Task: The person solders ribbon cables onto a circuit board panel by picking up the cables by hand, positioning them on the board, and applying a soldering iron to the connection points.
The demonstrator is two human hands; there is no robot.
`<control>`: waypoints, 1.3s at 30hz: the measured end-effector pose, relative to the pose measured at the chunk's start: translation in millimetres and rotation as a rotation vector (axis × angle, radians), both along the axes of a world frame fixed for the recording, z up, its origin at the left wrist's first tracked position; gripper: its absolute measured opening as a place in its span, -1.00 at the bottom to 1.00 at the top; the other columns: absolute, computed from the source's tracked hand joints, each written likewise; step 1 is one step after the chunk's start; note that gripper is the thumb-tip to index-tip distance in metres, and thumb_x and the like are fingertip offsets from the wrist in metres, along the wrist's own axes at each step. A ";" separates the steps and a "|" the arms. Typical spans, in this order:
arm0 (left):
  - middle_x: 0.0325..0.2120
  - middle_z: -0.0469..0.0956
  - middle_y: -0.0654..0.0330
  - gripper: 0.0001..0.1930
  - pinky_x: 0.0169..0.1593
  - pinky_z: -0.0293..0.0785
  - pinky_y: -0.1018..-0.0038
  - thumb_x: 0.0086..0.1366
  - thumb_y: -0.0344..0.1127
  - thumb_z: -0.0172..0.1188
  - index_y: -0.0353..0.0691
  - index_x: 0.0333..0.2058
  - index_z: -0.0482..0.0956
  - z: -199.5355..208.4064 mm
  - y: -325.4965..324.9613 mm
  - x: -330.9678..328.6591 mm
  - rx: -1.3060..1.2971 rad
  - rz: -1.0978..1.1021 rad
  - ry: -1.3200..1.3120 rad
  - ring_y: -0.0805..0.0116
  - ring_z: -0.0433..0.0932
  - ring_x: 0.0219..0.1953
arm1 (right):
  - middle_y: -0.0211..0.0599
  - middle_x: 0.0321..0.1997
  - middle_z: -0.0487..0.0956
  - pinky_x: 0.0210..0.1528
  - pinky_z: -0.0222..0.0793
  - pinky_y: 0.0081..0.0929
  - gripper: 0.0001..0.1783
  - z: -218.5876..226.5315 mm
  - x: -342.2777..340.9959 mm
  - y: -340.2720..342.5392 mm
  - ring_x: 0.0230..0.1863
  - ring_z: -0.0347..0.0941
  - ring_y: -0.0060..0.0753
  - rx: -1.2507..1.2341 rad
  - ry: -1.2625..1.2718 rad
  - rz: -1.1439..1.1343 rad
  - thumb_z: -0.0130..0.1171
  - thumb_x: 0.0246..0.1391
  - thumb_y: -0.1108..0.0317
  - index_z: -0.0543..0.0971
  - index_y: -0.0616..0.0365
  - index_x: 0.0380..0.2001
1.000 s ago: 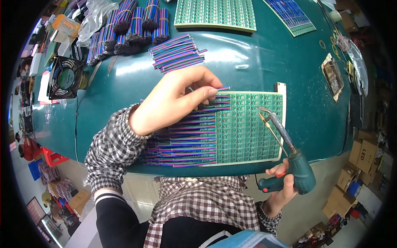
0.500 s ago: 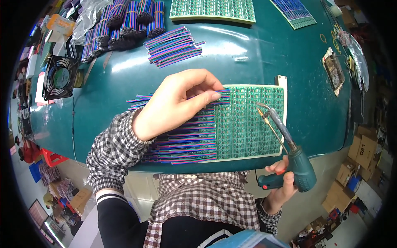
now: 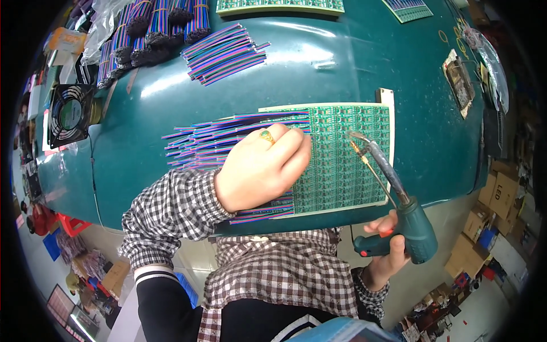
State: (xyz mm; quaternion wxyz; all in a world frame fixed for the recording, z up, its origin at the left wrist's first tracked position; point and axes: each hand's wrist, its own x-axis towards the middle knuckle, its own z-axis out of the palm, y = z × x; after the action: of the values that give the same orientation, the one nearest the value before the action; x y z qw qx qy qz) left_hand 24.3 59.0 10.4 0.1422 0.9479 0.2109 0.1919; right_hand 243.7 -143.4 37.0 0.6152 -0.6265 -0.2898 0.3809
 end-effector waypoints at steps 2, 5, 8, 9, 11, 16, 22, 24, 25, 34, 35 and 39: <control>-0.19 0.54 0.05 -0.56 -0.21 0.58 0.39 0.03 -0.41 0.20 -0.48 -0.07 0.61 -1.9 -4.8 1.1 0.033 0.018 0.002 0.21 0.58 -0.20 | -0.03 -0.19 0.56 -0.22 0.69 -0.28 -0.29 3.0 -0.9 -0.7 -0.24 0.61 -0.19 -0.039 -0.024 -0.002 0.24 0.25 0.05 0.38 0.49 0.19; -0.18 0.55 0.06 -0.55 -0.22 0.57 0.40 0.03 -0.42 0.21 -0.47 -0.06 0.62 -2.9 -8.8 2.3 0.084 0.043 0.011 0.23 0.59 -0.20 | 0.01 -0.16 0.59 -0.20 0.71 -0.29 -0.27 5.8 -0.9 -1.3 -0.22 0.65 -0.13 -0.099 -0.056 0.010 0.26 0.24 0.01 0.42 0.50 0.17; -0.17 0.55 0.08 -0.56 -0.25 0.56 0.43 0.03 -0.42 0.22 -0.46 -0.06 0.62 -1.8 -8.4 2.7 0.112 0.048 0.015 0.25 0.59 -0.20 | 0.02 -0.13 0.60 -0.21 0.72 -0.30 -0.25 6.6 -2.5 -2.1 -0.20 0.67 -0.09 -0.123 -0.072 0.016 0.27 0.22 -0.01 0.43 0.51 0.16; -0.17 0.55 0.08 -0.57 -0.27 0.56 0.44 0.04 -0.42 0.22 -0.45 -0.06 0.62 -1.5 -8.2 2.7 0.124 0.051 0.018 0.26 0.59 -0.21 | 0.02 -0.13 0.61 -0.22 0.73 -0.31 -0.24 6.7 -3.5 -2.2 -0.19 0.67 -0.07 -0.126 -0.077 0.014 0.27 0.22 -0.02 0.43 0.52 0.16; -0.18 0.55 0.09 -0.57 -0.28 0.55 0.46 0.03 -0.43 0.23 -0.44 -0.07 0.63 -2.0 -8.2 3.1 0.116 0.063 0.022 0.27 0.59 -0.22 | 0.02 -0.13 0.61 -0.23 0.73 -0.32 -0.24 7.8 -5.6 -1.6 -0.18 0.67 -0.06 -0.130 -0.087 0.011 0.27 0.22 -0.02 0.43 0.52 0.16; -0.21 0.54 0.10 -0.58 -0.30 0.55 0.47 0.03 -0.43 0.23 -0.43 -0.08 0.63 -1.8 -7.8 1.7 0.071 0.074 0.033 0.27 0.58 -0.25 | 0.03 -0.13 0.61 -0.24 0.75 -0.31 -0.25 7.2 -7.3 -3.5 -0.16 0.67 -0.02 -0.131 -0.088 0.019 0.27 0.22 0.00 0.43 0.54 0.16; -0.22 0.53 0.09 -0.56 -0.27 0.59 0.42 0.01 -0.43 0.21 -0.43 -0.07 0.63 -3.8 -5.7 -0.5 0.018 0.064 0.002 0.25 0.58 -0.26 | 0.07 -0.12 0.62 -0.22 0.76 -0.30 -0.27 6.6 -6.7 -4.1 -0.13 0.67 -0.01 -0.128 -0.074 0.048 0.29 0.23 0.03 0.44 0.54 0.15; -0.22 0.53 0.09 -0.54 -0.28 0.59 0.42 -0.01 -0.43 0.20 -0.44 -0.07 0.64 -3.7 -5.3 -0.3 0.003 0.062 -0.024 0.24 0.58 -0.26 | 0.07 -0.13 0.61 -0.23 0.76 -0.30 -0.27 7.1 -7.2 -3.3 -0.13 0.66 -0.01 -0.131 -0.076 0.055 0.29 0.23 0.03 0.44 0.54 0.14; -0.22 0.53 0.09 -0.54 -0.28 0.59 0.42 -0.01 -0.43 0.20 -0.44 -0.07 0.64 -4.1 -4.9 -0.1 0.002 0.061 -0.024 0.24 0.58 -0.26 | 0.07 -0.13 0.61 -0.23 0.76 -0.30 -0.27 7.1 -7.1 -3.4 -0.13 0.66 -0.01 -0.132 -0.077 0.053 0.29 0.23 0.03 0.44 0.54 0.14; -0.22 0.53 0.07 -0.55 -0.26 0.60 0.41 -0.02 -0.42 0.19 -0.46 -0.09 0.64 -5.0 -3.2 -2.0 -0.009 0.040 -0.051 0.21 0.58 -0.25 | 0.08 -0.14 0.61 -0.17 0.72 -0.21 -0.30 9.9 -9.5 -2.0 -0.21 0.65 -0.05 -0.158 -0.110 0.126 0.32 0.21 0.06 0.46 0.55 0.11; -0.22 0.54 0.07 -0.56 -0.25 0.60 0.41 -0.02 -0.43 0.19 -0.46 -0.10 0.64 -5.4 -3.7 -2.0 -0.014 0.043 -0.051 0.22 0.59 -0.25 | 0.09 -0.15 0.62 -0.17 0.70 -0.20 -0.32 8.3 -9.1 -1.7 -0.22 0.65 -0.05 -0.149 -0.148 0.153 0.32 0.21 0.08 0.47 0.56 0.08; -0.23 0.54 0.08 -0.57 -0.24 0.60 0.40 -0.02 -0.43 0.20 -0.45 -0.11 0.64 -7.2 -3.4 -1.6 -0.008 0.049 -0.062 0.22 0.59 -0.25 | 0.10 -0.18 0.64 -0.15 0.67 -0.16 -0.40 5.5 -11.0 -0.5 -0.26 0.64 -0.05 -0.132 -0.252 0.164 0.32 0.20 0.12 0.52 0.56 -0.01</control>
State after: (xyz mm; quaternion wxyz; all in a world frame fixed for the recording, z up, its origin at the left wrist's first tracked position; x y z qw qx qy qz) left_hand 22.7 55.6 3.2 0.1477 0.9355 0.2302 0.2237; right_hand 232.7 -143.9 42.5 0.4983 -0.6827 -0.3892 0.3663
